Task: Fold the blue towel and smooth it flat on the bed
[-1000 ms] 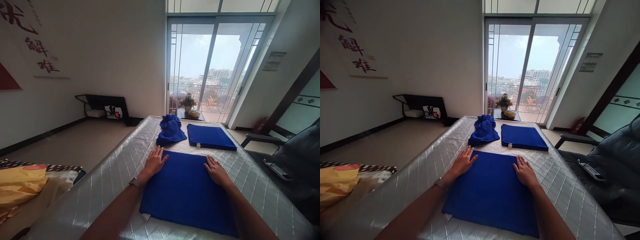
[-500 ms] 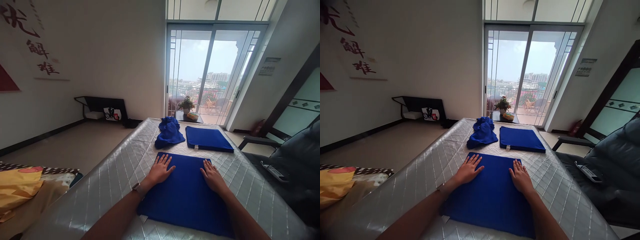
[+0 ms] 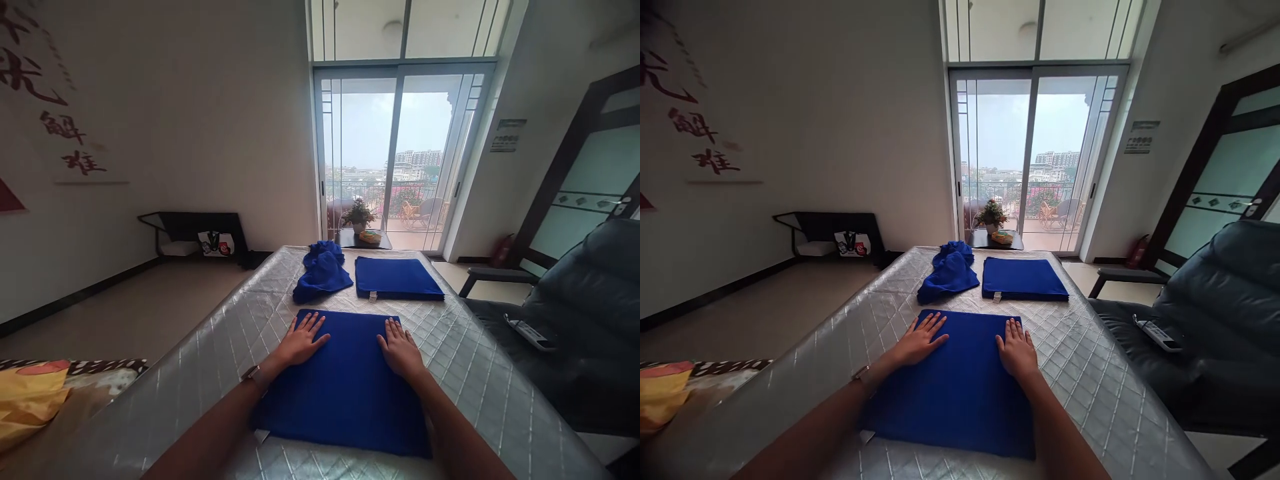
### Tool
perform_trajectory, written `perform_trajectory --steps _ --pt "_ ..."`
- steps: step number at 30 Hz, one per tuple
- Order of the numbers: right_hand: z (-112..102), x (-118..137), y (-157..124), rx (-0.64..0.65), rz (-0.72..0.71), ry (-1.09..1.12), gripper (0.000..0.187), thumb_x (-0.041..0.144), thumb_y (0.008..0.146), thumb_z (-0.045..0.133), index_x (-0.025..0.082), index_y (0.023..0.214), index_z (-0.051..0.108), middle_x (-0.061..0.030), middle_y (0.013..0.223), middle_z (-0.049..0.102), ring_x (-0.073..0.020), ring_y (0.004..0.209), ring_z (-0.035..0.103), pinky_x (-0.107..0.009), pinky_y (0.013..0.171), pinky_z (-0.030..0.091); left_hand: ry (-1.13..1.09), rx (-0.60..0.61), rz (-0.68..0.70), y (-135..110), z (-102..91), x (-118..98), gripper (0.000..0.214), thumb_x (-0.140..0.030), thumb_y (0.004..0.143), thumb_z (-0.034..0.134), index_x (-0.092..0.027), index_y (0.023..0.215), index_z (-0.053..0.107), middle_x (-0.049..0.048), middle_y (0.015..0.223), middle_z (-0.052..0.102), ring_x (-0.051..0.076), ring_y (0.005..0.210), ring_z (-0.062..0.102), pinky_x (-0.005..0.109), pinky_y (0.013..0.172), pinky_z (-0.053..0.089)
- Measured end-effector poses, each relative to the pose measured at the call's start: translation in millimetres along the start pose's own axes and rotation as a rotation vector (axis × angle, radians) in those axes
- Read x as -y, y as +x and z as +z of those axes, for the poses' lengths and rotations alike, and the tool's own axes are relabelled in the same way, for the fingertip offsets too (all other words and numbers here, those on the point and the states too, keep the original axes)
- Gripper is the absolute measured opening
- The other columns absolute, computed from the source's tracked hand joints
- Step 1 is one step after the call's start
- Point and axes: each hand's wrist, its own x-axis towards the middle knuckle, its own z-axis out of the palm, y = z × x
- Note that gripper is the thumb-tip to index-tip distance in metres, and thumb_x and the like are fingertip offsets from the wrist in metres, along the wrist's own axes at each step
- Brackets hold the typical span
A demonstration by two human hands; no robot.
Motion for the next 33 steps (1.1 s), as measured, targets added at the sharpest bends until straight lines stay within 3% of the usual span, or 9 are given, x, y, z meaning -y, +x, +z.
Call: perform_trajectory --steps 4,8,11,13,15,18,21,29,33 --pt "2 1 1 -0.017 0.0 0.012 0.069 0.046 0.102 0.015 0.009 0.159 0.019 -0.0073 0.166 0.015 -0.0203 0.153 0.011 -0.041 0.123 0.008 0.059 -0.056 -0.044 7 -5.0 -28 0.076 -0.065 0.101 0.014 -0.016 0.157 0.028 0.0118 0.165 0.017 0.027 0.153 0.011 0.052 0.123 0.006" --pt "5 0 1 -0.05 -0.017 -0.004 0.067 0.043 0.102 0.017 0.008 0.159 0.021 -0.0097 0.166 0.017 -0.0218 0.153 0.012 -0.042 0.123 0.01 0.008 -0.151 0.223 21 1.7 -99 0.075 -0.062 0.103 0.01 -0.014 0.156 0.031 0.0109 0.163 0.025 0.022 0.152 0.017 0.043 0.124 0.015" --pt "6 -4 -2 -0.036 -0.054 -0.034 0.063 0.031 0.099 0.025 0.011 0.159 0.022 -0.0094 0.166 0.015 -0.0225 0.153 0.009 -0.042 0.123 0.009 -0.036 -0.192 0.387 37 15.5 -151 0.068 -0.057 0.104 0.01 -0.018 0.157 0.029 0.0085 0.162 0.029 0.021 0.152 0.019 0.043 0.124 0.017" --pt "7 -6 -3 -0.03 -0.082 -0.047 0.066 0.027 0.096 0.03 0.012 0.16 0.022 -0.0083 0.166 0.013 -0.0222 0.153 0.007 -0.041 0.123 0.008 -0.052 -0.193 0.405 47 25.8 -171 0.064 -0.054 0.105 0.011 -0.02 0.158 0.027 0.0089 0.161 0.031 0.022 0.151 0.021 0.046 0.123 0.02" --pt "8 -7 -4 -0.041 -0.089 -0.05 0.067 0.028 0.095 0.032 0.013 0.16 0.021 -0.0074 0.166 0.013 -0.0216 0.153 0.007 -0.04 0.123 0.009 -0.065 -0.183 0.382 53 34.6 -176 0.063 -0.052 0.106 0.011 -0.022 0.159 0.025 0.0095 0.161 0.033 0.023 0.151 0.023 0.048 0.122 0.022" --pt "9 -7 -2 -0.051 -0.065 -0.036 0.065 0.031 0.098 0.026 0.012 0.16 0.022 -0.0071 0.166 0.014 -0.0212 0.153 0.01 -0.04 0.123 0.01 -0.074 -0.174 0.341 55 40.9 -163 0.065 -0.054 0.105 0.009 -0.021 0.158 0.026 0.0097 0.161 0.031 0.023 0.151 0.021 0.047 0.123 0.021" --pt "10 -6 1 -0.066 -0.049 -0.007 0.065 0.037 0.101 0.017 0.009 0.159 0.023 -0.0084 0.166 0.017 -0.0213 0.153 0.012 -0.041 0.123 0.01 -0.063 -0.151 0.25 49 36.1 -134 0.071 -0.059 0.103 0.01 -0.017 0.157 0.03 0.0104 0.162 0.027 0.023 0.152 0.018 0.045 0.124 0.016" --pt "5 -6 1 -0.077 -0.01 0.001 0.064 0.043 0.102 0.017 0.015 0.159 0.024 -0.006 0.165 0.019 -0.0202 0.153 0.012 -0.044 0.123 0.008 0.003 -0.11 -0.134 22 11.3 -9 0.081 -0.069 0.099 0.011 -0.014 0.158 0.027 0.0137 0.163 0.02 0.028 0.152 0.015 0.051 0.123 0.014" --pt "8 -9 5 -0.071 -0.027 -0.051 0.064 0.042 0.102 0.017 0.013 0.159 0.022 -0.0065 0.166 0.017 -0.02 0.153 0.01 -0.042 0.123 0.01 -0.015 -0.138 -0.193 13 13.0 26 0.084 -0.07 0.099 0.014 -0.01 0.158 0.026 0.016 0.163 0.019 0.03 0.152 0.016 0.048 0.122 0.019"
